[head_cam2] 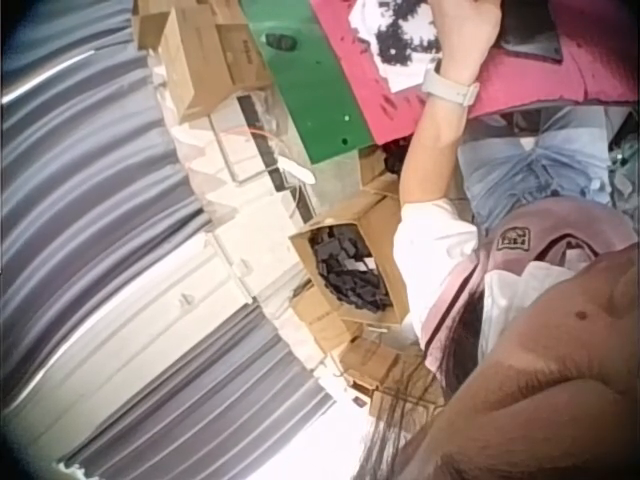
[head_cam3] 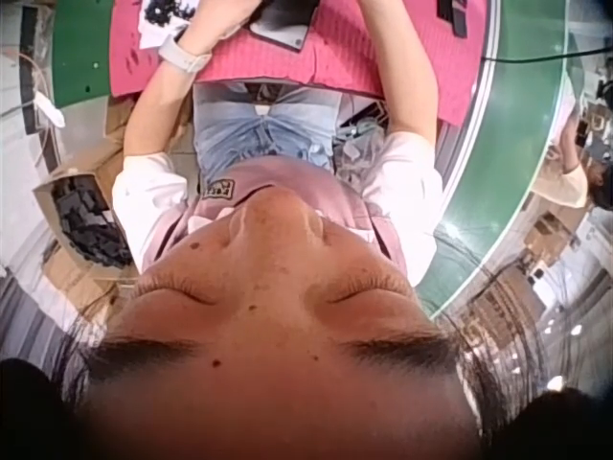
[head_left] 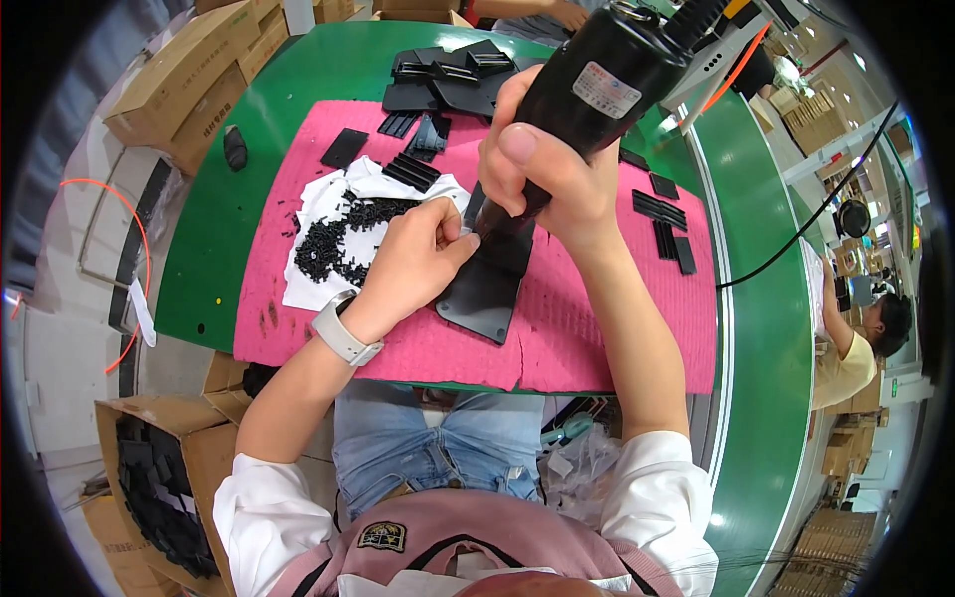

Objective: Assembling black plastic components using an electric screwdriver at a factory workbench.

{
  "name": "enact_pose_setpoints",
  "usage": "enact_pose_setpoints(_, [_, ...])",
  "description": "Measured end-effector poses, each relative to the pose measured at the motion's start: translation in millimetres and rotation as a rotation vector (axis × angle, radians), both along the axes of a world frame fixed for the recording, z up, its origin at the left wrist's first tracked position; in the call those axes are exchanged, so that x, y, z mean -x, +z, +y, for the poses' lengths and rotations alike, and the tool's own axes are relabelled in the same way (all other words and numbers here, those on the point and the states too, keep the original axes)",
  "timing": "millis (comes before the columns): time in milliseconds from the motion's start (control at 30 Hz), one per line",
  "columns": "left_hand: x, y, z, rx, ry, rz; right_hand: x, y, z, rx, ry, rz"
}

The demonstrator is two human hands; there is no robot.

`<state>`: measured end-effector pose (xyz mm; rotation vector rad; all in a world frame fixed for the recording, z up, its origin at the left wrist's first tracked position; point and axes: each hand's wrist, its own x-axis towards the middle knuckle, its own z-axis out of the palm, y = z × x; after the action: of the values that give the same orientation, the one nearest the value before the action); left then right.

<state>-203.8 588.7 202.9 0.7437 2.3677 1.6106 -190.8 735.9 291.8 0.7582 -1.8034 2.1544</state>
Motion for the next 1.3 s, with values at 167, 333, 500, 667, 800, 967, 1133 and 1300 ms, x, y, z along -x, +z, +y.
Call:
enact_pose_setpoints(167, [-1,-1,2,0.019,0.016,0.071,-4,1,-3,-0.026,-0.054,0.019])
enact_pose_setpoints(333, [-1,-5,1,0.008,0.013,0.100,-7,1,-9,-0.082,-0.071,0.090])
enact_pose_setpoints(500, [2,-9,2,0.016,-0.013,0.119,-3,3,-7,-0.082,-0.041,0.036])
enact_pose_setpoints(667, [2,-11,3,-0.057,0.011,0.145,-9,-2,-12,-0.187,-0.129,0.211])
enact_pose_setpoints(800, [3,-13,1,-0.112,-0.009,0.072,-20,2,14,0.017,-0.038,0.073])
enact_pose_setpoints(967, [0,-5,-8,-0.402,-0.097,-0.172,-37,8,84,0.453,0.409,0.118])
enact_pose_setpoints(1133, [-44,10,-92,-0.738,0.060,-0.166,-30,-2,122,0.636,0.387,0.028])
enact_pose_setpoints(1300, [-114,-34,-264,-0.792,0.868,0.022,-15,-12,129,0.585,0.290,0.026])
